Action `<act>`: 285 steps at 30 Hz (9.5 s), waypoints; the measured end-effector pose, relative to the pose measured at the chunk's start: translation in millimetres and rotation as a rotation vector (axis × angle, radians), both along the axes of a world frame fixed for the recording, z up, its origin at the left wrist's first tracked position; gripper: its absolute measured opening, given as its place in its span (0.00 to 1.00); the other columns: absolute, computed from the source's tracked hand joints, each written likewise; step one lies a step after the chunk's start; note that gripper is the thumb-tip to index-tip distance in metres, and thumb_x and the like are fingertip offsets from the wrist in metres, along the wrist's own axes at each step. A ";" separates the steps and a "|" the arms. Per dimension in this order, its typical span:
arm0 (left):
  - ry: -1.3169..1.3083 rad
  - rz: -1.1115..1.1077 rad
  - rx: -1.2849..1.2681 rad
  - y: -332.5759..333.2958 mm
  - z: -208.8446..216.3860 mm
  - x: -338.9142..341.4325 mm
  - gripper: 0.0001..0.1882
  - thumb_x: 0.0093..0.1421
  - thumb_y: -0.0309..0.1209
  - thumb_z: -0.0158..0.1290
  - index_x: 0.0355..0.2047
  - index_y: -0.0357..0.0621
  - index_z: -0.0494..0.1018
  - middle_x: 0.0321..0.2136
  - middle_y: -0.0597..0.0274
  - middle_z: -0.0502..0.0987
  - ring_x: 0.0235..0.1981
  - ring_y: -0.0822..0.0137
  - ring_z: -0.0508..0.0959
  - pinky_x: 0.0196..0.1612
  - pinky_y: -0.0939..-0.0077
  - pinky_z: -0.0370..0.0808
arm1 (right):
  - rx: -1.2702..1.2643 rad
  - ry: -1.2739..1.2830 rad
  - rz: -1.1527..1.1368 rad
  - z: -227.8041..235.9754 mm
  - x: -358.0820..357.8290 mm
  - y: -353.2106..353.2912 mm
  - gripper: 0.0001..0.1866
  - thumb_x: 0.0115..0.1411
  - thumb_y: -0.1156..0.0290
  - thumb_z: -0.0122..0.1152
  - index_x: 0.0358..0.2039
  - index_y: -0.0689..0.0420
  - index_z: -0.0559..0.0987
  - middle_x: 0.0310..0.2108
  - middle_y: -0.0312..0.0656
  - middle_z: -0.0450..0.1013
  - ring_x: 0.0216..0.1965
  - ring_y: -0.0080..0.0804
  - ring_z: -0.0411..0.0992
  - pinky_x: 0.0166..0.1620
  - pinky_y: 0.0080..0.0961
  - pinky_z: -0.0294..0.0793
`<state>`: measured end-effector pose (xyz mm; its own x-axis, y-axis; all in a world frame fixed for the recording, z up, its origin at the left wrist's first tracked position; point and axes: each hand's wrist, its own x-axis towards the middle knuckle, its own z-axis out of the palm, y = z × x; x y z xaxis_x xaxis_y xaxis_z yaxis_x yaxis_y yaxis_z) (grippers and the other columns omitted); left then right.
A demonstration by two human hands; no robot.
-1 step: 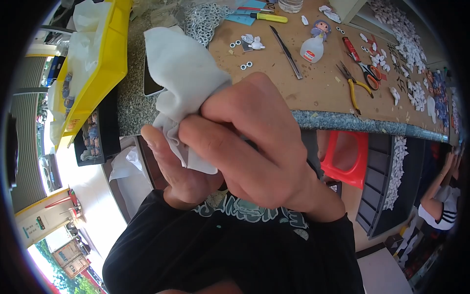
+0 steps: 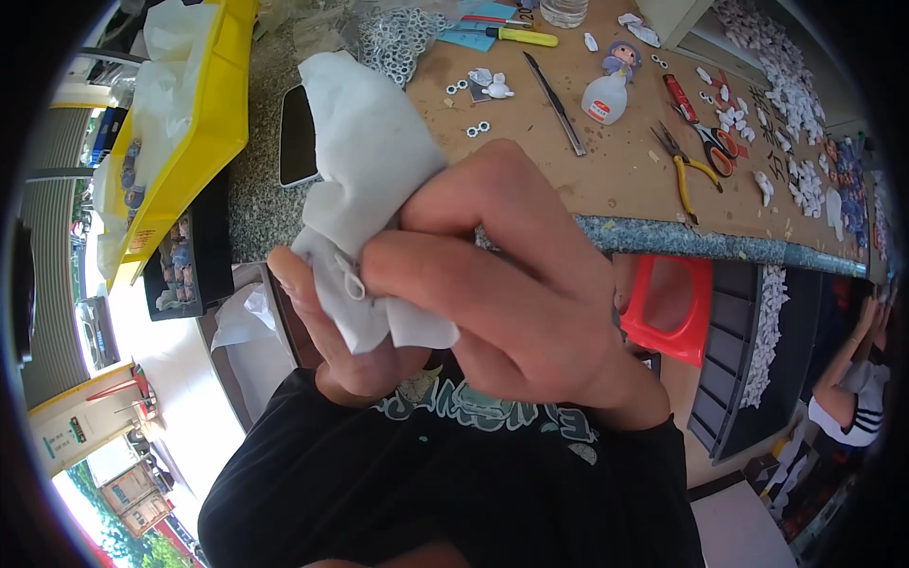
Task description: Assembling small plastic toy figures by gluing parts together at a workbench.
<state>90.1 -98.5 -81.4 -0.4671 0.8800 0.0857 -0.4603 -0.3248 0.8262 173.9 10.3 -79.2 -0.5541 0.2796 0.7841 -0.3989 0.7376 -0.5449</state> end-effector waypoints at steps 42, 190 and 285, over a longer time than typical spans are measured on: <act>1.368 0.257 0.298 12.6 10.8 1.9 0.29 0.49 0.37 0.65 0.44 0.27 0.69 0.24 0.55 0.72 0.22 0.66 0.72 0.22 0.77 0.70 | -0.485 0.010 0.373 -13.3 61.2 14.8 0.29 0.55 0.58 0.65 0.47 0.69 0.72 0.46 0.55 0.64 0.44 0.36 0.68 0.42 0.26 0.71; 1.560 0.212 0.248 52.1 -14.8 26.3 0.38 0.52 0.55 0.57 0.42 0.25 0.71 0.35 0.47 0.71 0.34 0.60 0.70 0.35 0.71 0.69 | -0.560 0.099 0.119 -31.6 94.3 33.3 0.24 0.52 0.59 0.68 0.41 0.64 0.73 0.41 0.51 0.66 0.39 0.32 0.67 0.41 0.25 0.67; 0.887 -0.100 0.207 45.2 -4.5 18.1 0.35 0.40 0.37 0.70 0.46 0.30 0.71 0.36 0.57 0.74 0.30 0.72 0.70 0.32 0.80 0.67 | -0.535 0.087 0.035 -12.7 94.3 22.5 0.16 0.53 0.80 0.63 0.41 0.71 0.71 0.36 0.51 0.72 0.35 0.33 0.72 0.36 0.24 0.72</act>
